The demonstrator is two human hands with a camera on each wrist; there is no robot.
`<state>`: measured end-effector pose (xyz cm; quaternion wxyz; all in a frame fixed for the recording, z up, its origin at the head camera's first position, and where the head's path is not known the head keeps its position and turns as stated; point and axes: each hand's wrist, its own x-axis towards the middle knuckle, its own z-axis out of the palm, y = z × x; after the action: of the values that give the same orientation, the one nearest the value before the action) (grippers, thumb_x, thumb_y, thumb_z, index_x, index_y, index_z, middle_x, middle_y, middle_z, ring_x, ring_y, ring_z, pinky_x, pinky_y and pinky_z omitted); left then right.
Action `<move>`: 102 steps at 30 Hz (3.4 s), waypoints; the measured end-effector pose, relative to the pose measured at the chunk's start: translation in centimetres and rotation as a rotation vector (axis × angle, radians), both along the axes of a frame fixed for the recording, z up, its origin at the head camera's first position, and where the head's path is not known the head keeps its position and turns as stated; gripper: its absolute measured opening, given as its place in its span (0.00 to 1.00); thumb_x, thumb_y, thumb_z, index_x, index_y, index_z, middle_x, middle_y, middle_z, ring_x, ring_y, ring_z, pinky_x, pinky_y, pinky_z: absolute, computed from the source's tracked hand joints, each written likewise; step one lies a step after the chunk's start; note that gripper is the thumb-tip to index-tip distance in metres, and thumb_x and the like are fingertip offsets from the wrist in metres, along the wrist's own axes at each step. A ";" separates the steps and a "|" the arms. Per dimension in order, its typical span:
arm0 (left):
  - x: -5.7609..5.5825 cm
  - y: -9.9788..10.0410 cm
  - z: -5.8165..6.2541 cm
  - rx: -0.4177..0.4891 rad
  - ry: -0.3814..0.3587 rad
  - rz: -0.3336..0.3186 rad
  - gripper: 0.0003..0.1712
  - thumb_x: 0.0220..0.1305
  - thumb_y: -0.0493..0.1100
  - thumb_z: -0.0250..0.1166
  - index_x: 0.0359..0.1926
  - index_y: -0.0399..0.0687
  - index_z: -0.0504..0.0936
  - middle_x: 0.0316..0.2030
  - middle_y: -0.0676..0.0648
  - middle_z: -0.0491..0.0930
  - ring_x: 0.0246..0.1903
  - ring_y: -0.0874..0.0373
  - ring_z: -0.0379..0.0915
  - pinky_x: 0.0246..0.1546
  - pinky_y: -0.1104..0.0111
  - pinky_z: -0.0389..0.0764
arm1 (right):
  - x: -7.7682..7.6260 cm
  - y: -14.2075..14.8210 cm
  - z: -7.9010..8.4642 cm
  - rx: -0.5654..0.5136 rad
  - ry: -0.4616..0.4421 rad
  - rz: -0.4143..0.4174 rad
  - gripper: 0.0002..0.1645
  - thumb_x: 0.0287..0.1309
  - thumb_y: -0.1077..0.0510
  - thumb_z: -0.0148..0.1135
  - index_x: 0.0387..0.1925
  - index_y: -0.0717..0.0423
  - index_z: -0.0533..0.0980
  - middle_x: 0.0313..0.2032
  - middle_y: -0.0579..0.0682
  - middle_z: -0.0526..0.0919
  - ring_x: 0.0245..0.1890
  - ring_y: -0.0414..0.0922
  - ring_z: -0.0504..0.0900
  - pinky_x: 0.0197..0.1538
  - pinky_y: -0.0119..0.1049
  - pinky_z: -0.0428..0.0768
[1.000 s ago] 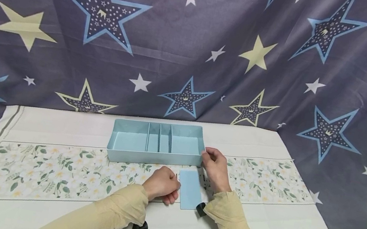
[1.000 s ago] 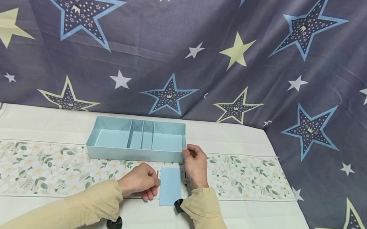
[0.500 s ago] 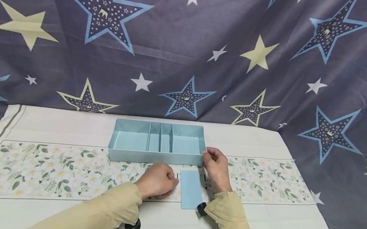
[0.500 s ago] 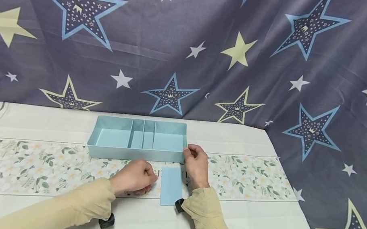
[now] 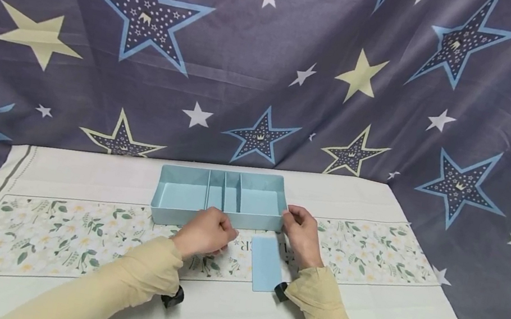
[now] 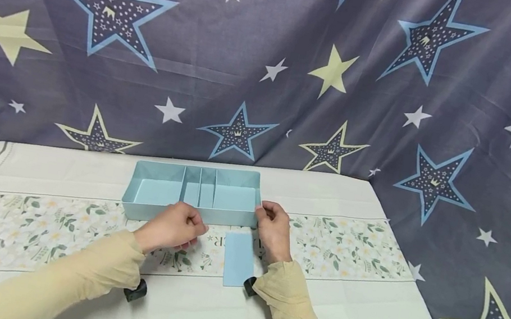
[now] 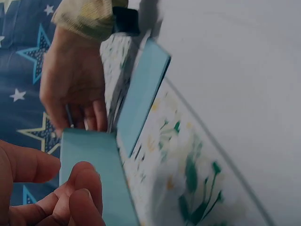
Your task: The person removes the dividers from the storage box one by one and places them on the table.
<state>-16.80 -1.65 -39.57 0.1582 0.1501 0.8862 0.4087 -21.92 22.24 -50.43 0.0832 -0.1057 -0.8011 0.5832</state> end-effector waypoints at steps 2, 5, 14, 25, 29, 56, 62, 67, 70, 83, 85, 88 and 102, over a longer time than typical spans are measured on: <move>-0.4 -0.4 0.4 0.003 0.007 0.021 0.13 0.59 0.45 0.58 0.20 0.47 0.77 0.18 0.44 0.79 0.16 0.54 0.73 0.15 0.66 0.74 | 0.1 0.0 0.1 -0.003 0.000 0.003 0.20 0.57 0.42 0.53 0.48 0.47 0.70 0.41 0.49 0.75 0.40 0.41 0.75 0.43 0.39 0.78; -1.1 -0.9 1.1 -0.006 0.048 0.058 0.12 0.58 0.45 0.59 0.19 0.49 0.77 0.17 0.45 0.79 0.15 0.54 0.72 0.15 0.65 0.75 | 0.2 -0.1 0.3 -0.010 -0.005 0.012 0.22 0.57 0.42 0.53 0.48 0.48 0.70 0.42 0.49 0.75 0.40 0.41 0.74 0.44 0.40 0.78; -3.1 -2.3 2.0 -0.073 0.196 0.142 0.12 0.58 0.47 0.58 0.21 0.49 0.77 0.17 0.49 0.78 0.16 0.56 0.70 0.22 0.63 0.74 | 0.2 -0.1 0.4 -0.014 0.003 0.019 0.22 0.57 0.42 0.53 0.48 0.49 0.70 0.42 0.50 0.75 0.40 0.42 0.74 0.44 0.41 0.78; -5.5 -3.3 0.8 -0.196 0.402 0.219 0.19 0.57 0.52 0.59 0.14 0.50 0.72 0.11 0.50 0.71 0.12 0.55 0.64 0.14 0.63 0.67 | 2.1 -1.0 3.9 -0.028 -0.031 0.039 0.22 0.59 0.47 0.51 0.50 0.55 0.69 0.45 0.56 0.74 0.43 0.46 0.74 0.47 0.43 0.77; -6.3 -3.3 0.5 -0.267 0.385 0.214 0.23 0.57 0.53 0.58 0.10 0.51 0.68 0.08 0.52 0.65 0.12 0.55 0.62 0.13 0.64 0.66 | 1.0 -0.3 1.8 -0.005 -0.008 0.027 0.22 0.58 0.44 0.52 0.50 0.52 0.70 0.43 0.53 0.75 0.42 0.44 0.74 0.45 0.43 0.78; -8.5 -2.6 0.1 -0.452 0.340 0.205 0.12 0.52 0.45 0.55 0.27 0.40 0.77 0.23 0.39 0.77 0.17 0.49 0.69 0.17 0.56 0.74 | 2.2 -1.1 4.0 -0.044 -0.023 0.023 0.20 0.57 0.49 0.52 0.48 0.55 0.70 0.43 0.54 0.75 0.42 0.44 0.74 0.46 0.42 0.77; -8.4 -2.7 0.0 -0.444 0.348 0.219 0.09 0.49 0.42 0.55 0.25 0.41 0.77 0.21 0.40 0.76 0.17 0.50 0.68 0.16 0.57 0.74 | 2.4 -1.3 4.4 -0.056 -0.027 0.036 0.20 0.59 0.49 0.51 0.49 0.56 0.69 0.45 0.56 0.74 0.43 0.46 0.74 0.47 0.43 0.77; -8.4 -2.7 0.0 -0.443 0.357 0.232 0.08 0.49 0.42 0.55 0.22 0.42 0.76 0.20 0.40 0.76 0.17 0.50 0.68 0.16 0.57 0.73 | 1.1 -0.6 1.9 -0.022 0.001 0.027 0.20 0.58 0.44 0.52 0.48 0.51 0.70 0.43 0.52 0.75 0.42 0.42 0.74 0.45 0.42 0.78; -8.4 -2.7 -0.1 -0.440 0.363 0.238 0.07 0.49 0.42 0.55 0.20 0.43 0.75 0.19 0.41 0.75 0.17 0.50 0.68 0.16 0.57 0.73 | 0.5 -0.3 0.7 -0.018 0.008 0.023 0.22 0.57 0.41 0.53 0.47 0.49 0.70 0.43 0.50 0.75 0.41 0.41 0.74 0.45 0.42 0.78; -8.5 -2.8 -0.4 -0.408 0.434 0.246 0.12 0.50 0.44 0.57 0.14 0.47 0.72 0.15 0.43 0.73 0.14 0.50 0.67 0.13 0.57 0.72 | 0.9 -0.5 1.4 -0.018 0.019 0.021 0.19 0.57 0.45 0.52 0.46 0.49 0.71 0.42 0.51 0.75 0.41 0.42 0.74 0.45 0.42 0.78; -8.5 -2.8 -0.3 -0.400 0.431 0.244 0.13 0.50 0.44 0.57 0.13 0.47 0.72 0.13 0.44 0.73 0.13 0.50 0.67 0.12 0.58 0.71 | 1.1 -0.6 1.7 -0.026 0.023 0.023 0.19 0.57 0.46 0.52 0.46 0.50 0.71 0.42 0.51 0.75 0.41 0.43 0.75 0.45 0.43 0.77; -8.4 -2.8 -0.3 -0.393 0.435 0.246 0.14 0.50 0.44 0.56 0.12 0.47 0.71 0.12 0.44 0.72 0.12 0.51 0.66 0.11 0.59 0.69 | 1.2 -0.7 1.8 -0.033 0.023 0.022 0.20 0.56 0.45 0.53 0.46 0.51 0.71 0.42 0.52 0.75 0.41 0.43 0.75 0.45 0.43 0.77; -8.3 -3.0 0.1 -0.358 0.475 0.250 0.16 0.50 0.43 0.59 0.09 0.49 0.69 0.09 0.46 0.70 0.10 0.53 0.64 0.09 0.61 0.67 | 0.7 -0.4 1.0 -0.018 0.018 0.017 0.20 0.57 0.43 0.53 0.46 0.49 0.71 0.42 0.50 0.75 0.40 0.42 0.75 0.44 0.41 0.78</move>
<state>-25.12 -4.62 -39.49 -0.0807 0.1009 0.9678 0.2159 -21.24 21.86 -49.44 0.0844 -0.0944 -0.7959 0.5920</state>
